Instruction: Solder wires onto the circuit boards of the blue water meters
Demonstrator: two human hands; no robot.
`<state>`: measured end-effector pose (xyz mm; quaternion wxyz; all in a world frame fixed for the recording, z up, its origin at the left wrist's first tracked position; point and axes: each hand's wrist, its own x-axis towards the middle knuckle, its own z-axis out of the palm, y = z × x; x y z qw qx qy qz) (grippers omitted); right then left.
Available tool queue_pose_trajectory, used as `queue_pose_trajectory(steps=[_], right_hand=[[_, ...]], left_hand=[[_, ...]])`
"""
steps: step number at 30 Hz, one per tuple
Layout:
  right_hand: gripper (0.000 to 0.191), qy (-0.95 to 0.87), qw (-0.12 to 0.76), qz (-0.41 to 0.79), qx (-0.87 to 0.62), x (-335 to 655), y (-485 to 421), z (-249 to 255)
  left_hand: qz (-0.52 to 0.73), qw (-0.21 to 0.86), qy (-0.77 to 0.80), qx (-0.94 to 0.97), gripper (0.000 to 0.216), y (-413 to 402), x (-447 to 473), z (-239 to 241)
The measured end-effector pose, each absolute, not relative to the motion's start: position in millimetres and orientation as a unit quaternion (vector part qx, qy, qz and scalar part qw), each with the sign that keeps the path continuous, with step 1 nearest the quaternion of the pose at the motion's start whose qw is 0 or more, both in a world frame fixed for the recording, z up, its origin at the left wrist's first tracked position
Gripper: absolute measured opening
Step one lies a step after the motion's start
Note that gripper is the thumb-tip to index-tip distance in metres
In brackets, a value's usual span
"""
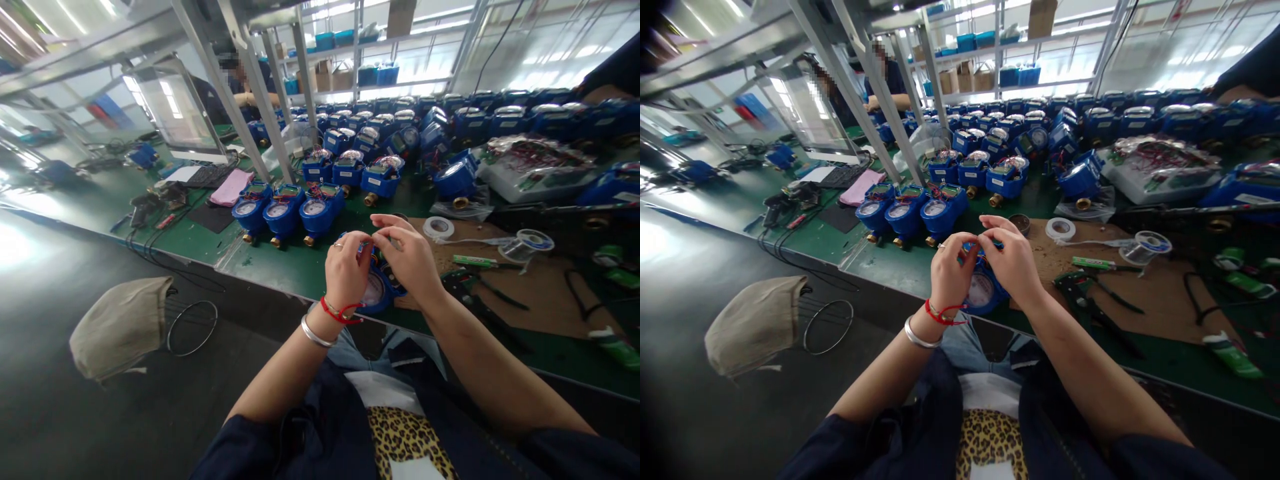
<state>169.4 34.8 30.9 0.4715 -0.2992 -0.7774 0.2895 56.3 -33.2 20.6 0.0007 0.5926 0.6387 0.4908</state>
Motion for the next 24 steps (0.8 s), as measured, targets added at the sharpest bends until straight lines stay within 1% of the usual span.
queue_pose_trajectory(steps=[4, 7, 11, 15, 18, 21, 24], right_hand=[[0.014, -0.763, 0.484, 0.300, -0.304, 171, 37, 26], [0.014, -0.766, 0.478, 0.306, -0.303, 173, 39, 23], [0.021, -0.768, 0.478, 0.315, -0.288, 186, 44, 25], [0.021, -0.750, 0.506, 0.284, -0.317, 207, 43, 22], [0.019, -0.770, 0.482, 0.266, -0.322, 217, 37, 12], [0.018, -0.793, 0.452, 0.272, -0.306, 216, 29, -1], [0.020, -0.803, 0.447, 0.271, -0.286, 205, 25, -12]], left_hand=[[0.498, -0.010, 0.632, 0.593, 0.008, -28, 59, 19], [0.474, 0.000, 0.645, 0.600, 0.009, -26, 59, 19], [0.450, 0.024, 0.667, 0.593, 0.013, -25, 54, 16], [0.474, 0.041, 0.666, 0.575, 0.012, -24, 43, 12], [0.499, 0.052, 0.656, 0.564, 0.012, -22, 35, 10], [0.531, 0.091, 0.643, 0.544, 0.012, -19, 27, 11], [0.565, 0.161, 0.617, 0.524, 0.013, -19, 18, 14]])
